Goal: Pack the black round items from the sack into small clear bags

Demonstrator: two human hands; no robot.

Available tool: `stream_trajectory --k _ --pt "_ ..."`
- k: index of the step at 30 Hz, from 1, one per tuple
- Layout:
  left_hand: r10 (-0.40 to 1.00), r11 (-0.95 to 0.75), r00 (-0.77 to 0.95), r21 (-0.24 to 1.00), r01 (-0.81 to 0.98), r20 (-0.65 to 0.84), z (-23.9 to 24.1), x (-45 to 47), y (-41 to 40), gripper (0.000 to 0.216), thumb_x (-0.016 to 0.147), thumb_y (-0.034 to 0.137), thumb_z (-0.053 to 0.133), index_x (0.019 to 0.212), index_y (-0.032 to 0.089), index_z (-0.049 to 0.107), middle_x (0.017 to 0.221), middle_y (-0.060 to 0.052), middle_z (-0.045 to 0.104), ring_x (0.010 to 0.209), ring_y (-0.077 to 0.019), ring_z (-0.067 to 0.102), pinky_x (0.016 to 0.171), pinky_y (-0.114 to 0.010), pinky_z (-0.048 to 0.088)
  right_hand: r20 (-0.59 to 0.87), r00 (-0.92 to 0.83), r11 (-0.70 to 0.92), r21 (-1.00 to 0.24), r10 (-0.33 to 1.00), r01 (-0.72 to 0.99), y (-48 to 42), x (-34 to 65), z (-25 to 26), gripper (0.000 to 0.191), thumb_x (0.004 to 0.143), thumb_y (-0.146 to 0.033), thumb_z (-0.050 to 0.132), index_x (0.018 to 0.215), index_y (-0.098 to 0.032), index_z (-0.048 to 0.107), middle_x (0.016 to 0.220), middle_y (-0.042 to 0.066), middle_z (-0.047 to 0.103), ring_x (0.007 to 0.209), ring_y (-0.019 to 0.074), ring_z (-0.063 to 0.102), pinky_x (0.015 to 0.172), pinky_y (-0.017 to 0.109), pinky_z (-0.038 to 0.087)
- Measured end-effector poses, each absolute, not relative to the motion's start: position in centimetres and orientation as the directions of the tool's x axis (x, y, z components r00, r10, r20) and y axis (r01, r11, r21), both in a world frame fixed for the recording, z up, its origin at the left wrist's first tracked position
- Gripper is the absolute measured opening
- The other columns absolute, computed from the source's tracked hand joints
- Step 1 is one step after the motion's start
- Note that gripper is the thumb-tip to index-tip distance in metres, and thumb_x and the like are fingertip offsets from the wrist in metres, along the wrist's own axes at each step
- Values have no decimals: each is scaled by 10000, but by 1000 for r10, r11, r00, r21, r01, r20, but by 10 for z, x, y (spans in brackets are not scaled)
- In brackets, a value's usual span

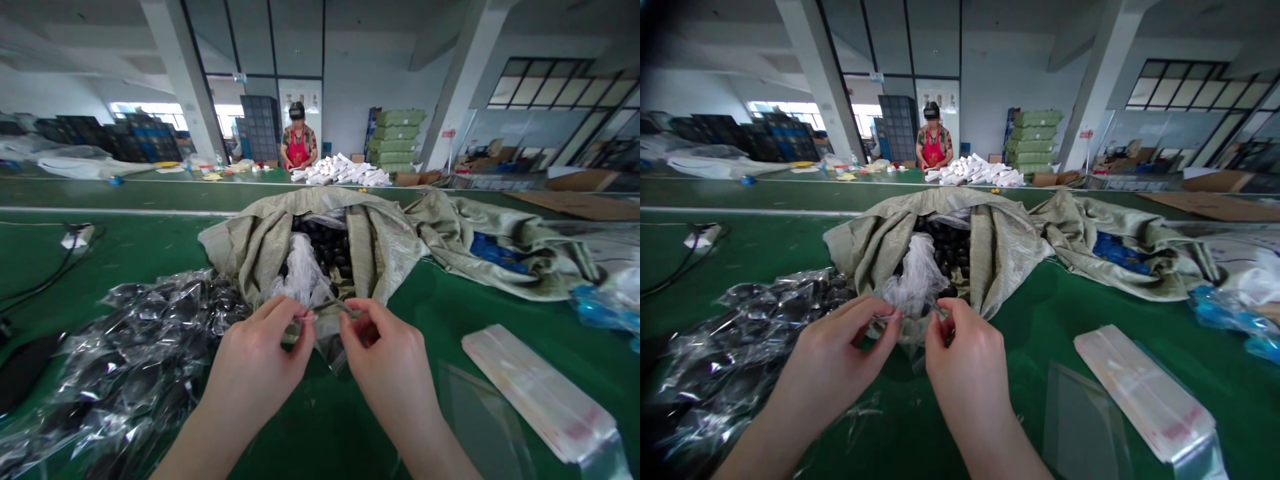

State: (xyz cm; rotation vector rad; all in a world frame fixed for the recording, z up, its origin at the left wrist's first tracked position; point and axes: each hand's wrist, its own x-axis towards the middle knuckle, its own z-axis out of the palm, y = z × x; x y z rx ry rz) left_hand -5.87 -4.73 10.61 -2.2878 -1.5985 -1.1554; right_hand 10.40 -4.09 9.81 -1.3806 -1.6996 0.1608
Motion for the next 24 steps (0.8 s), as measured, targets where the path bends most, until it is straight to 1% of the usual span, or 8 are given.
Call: stream_trajectory --k 3,7,14,17,20,22,24 --pt "741 -452 162 306 838 651 106 -60 -49 112 874 203 536 771 188 578 727 12 596 621 -109 571 559 -225 425 579 39 376 -577 814 725 -41 107 100 136 829 -220 568 911 -192 673 664 0 671 528 135 606 507 239 424" --pt "739 -442 160 292 848 655 105 -60 -49 143 890 223 522 766 186 583 722 12 598 598 -105 563 564 -228 426 595 35 384 -562 803 733 -39 109 99 124 828 -220 567 894 -195 670 636 -7 655 516 136 598 494 240 412" --pt "801 -338 132 259 905 585 104 -60 -41 179 890 249 499 744 189 583 725 0 612 635 -138 592 635 -257 452 509 -5 346 -578 861 739 -31 109 92 127 814 -220 586 902 -193 673 600 -17 631 530 146 597 543 253 414" --pt "806 -285 99 236 929 584 102 -61 -38 133 876 251 511 778 191 578 751 -8 625 671 -158 614 643 -266 454 467 -12 331 -607 884 723 -29 107 91 127 813 -222 590 898 -190 680 607 -13 642 543 148 604 562 257 411" --pt "816 -240 66 233 942 574 100 -61 -34 59 855 239 538 844 189 567 758 -12 630 648 -167 613 619 -272 455 429 -24 317 -628 903 711 -30 105 91 135 814 -214 584 899 -190 687 632 -8 660 568 152 613 583 263 409" --pt "821 -259 85 236 937 564 99 -62 -32 29 848 201 539 866 189 558 805 -18 648 648 -163 617 611 -270 463 419 -32 314 -626 907 714 -31 104 91 145 813 -204 578 904 -192 690 653 -6 669 587 157 617 599 269 407" --pt "817 -347 171 233 909 551 98 -63 -29 57 855 153 513 843 190 555 926 -32 675 699 -154 640 627 -263 482 419 -42 318 -616 907 720 -31 103 92 153 815 -200 572 911 -193 691 663 -4 671 600 162 617 609 275 403"
